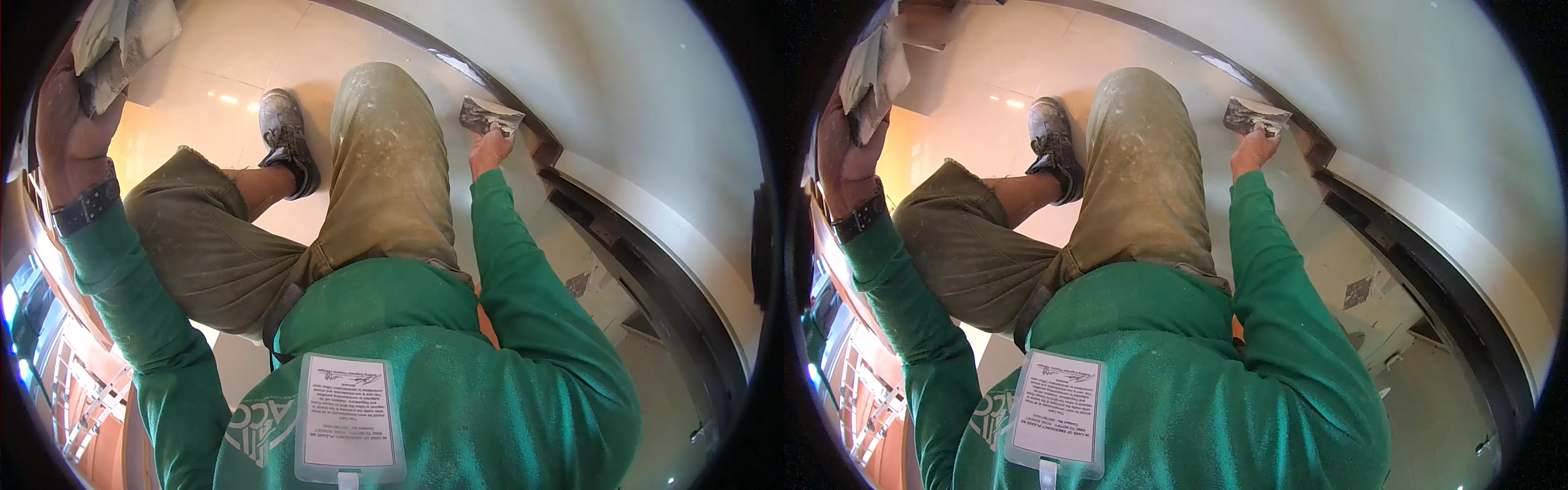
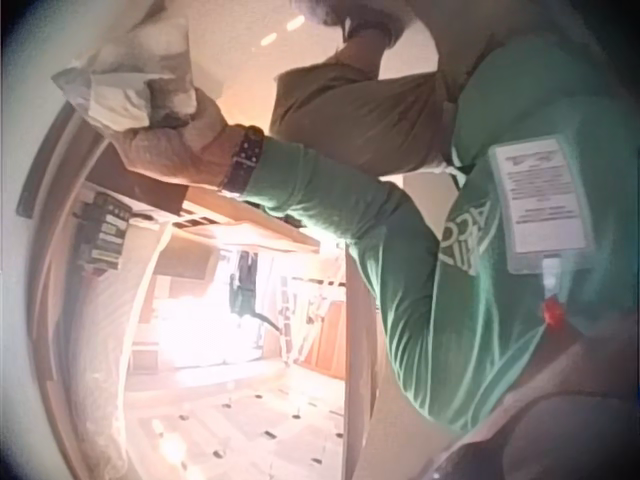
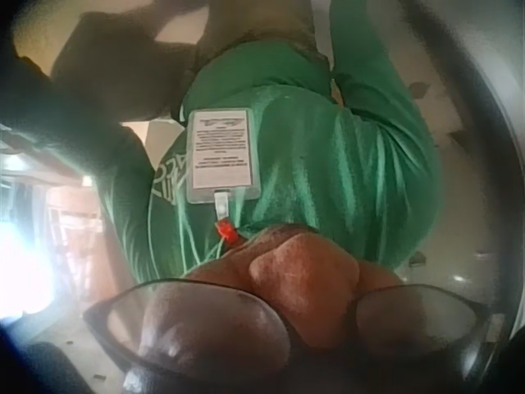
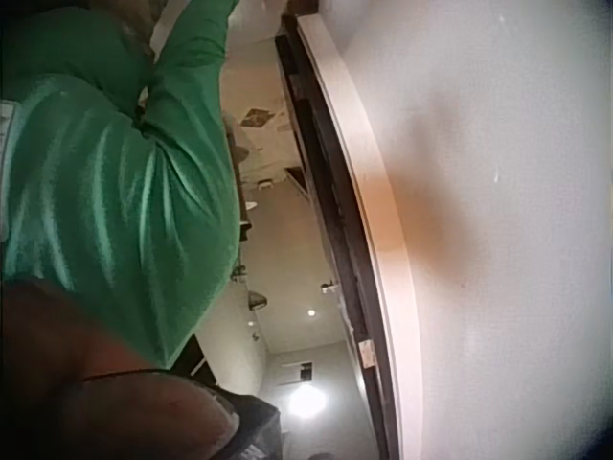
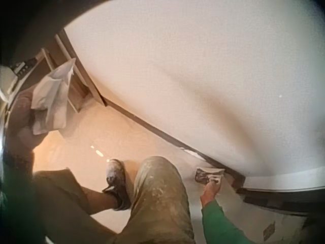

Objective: The person kneels on the floor and uses a putty knife to apply a white adhesive or sealant along the base of a wall. They repeatedly transfer the material from a hawk to the knife and spread it into the gap between the wall and the floor.

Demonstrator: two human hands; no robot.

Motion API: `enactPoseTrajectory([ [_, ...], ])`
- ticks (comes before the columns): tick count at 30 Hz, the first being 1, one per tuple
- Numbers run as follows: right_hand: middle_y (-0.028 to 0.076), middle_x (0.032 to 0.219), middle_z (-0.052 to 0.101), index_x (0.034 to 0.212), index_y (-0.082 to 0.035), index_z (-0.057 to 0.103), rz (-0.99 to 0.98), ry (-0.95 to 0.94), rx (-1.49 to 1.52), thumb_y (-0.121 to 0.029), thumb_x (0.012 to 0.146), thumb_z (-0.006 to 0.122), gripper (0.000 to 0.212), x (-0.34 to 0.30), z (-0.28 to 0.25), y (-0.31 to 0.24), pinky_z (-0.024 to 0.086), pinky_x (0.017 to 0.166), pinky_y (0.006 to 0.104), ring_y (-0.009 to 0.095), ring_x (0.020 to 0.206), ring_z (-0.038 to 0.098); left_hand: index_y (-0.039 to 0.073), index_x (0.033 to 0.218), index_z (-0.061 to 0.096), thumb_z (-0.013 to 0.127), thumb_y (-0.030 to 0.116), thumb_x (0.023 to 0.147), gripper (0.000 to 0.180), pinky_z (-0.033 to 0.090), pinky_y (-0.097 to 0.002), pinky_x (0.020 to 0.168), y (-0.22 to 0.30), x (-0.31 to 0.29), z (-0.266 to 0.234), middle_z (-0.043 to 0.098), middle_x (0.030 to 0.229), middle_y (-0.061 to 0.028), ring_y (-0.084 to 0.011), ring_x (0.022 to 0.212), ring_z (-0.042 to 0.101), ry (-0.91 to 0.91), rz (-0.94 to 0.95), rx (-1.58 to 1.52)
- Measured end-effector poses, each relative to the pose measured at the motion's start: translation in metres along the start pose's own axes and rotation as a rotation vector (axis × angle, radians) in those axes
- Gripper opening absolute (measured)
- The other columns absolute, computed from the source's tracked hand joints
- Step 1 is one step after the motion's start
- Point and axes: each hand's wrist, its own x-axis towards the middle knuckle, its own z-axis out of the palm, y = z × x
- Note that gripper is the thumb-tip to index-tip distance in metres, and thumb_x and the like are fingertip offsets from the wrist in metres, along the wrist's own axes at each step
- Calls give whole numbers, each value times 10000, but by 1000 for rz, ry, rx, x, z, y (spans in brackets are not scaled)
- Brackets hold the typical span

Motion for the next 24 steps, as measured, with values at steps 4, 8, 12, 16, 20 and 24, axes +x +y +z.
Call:
enactPoseTrajectory([
  [4, 182, 1281, 528, 1401, -49, 369, -47, 90, 54, -47, 948, 525, 479, -5, 21, -5, 581, 779, 476, 310, 1046, 615, -40, 1325, 517, 495, 138, 980, 389, 632, -322, 710, -1, 0, -6, 672, 1117, -161, -218, 866, 700, -14, 208, 490],
  [8, 191, 1250, 551, 1386, -30, 399, -82, 46, 127, 0, 924, 498, 474, 1, 48, -4, 585, 754, 433, 297, 1022, 624, -48, 1318, 521, 499, 135, 977, 387, 632, -326, 726, -4, -3, 3, 666, 1127, -168, -219, 886, 696, 21, 177, 328],
  [12, 172, 1233, 585, 1346, -6, 471, 34, 90, 21, 109, 847, 415, 516, 15, 82, 7, 560, 766, 388, 271, 965, 640, -54, 1316, 521, 503, 131, 976, 388, 630, -320, 726, -10, -9, 19, 666, 1125, -167, -218, 880, 695, 144, 170, 259],
  [16, 183, 1169, 612, 1278, 26, 494, -22, 67, 135, 32, 897, 468, 382, 64, 95, 56, 553, 775, 375, 260, 930, 649, -61, 1314, 521, 507, 128, 974, 388, 627, -314, 726, -21, -11, 47, 666, 1124, -166, -216, 874, 694, 309, 144, 190],
  [20, 145, 1133, 642, 1251, 13, 534, 22, 62, 249, 6, 905, 486, 349, 35, 134, 40, 531, 721, 365, 240, 882, 642, -42, 1320, 523, 516, 127, 968, 390, 626, -307, 725, -25, -16, 63, 668, 1111, -161, -213, 872, 694, 406, 152, 202],
  [24, 131, 1166, 650, 1278, 1, 539, -146, 147, 161, -32, 932, 464, 355, 42, 163, 42, 507, 771, 349, 224, 891, 624, -6, 1347, 506, 524, 95, 949, 411, 633, -306, 703, -24, -11, 69, 673, 1090, -162, -214, 860, 698, 358, 179, 232],
])
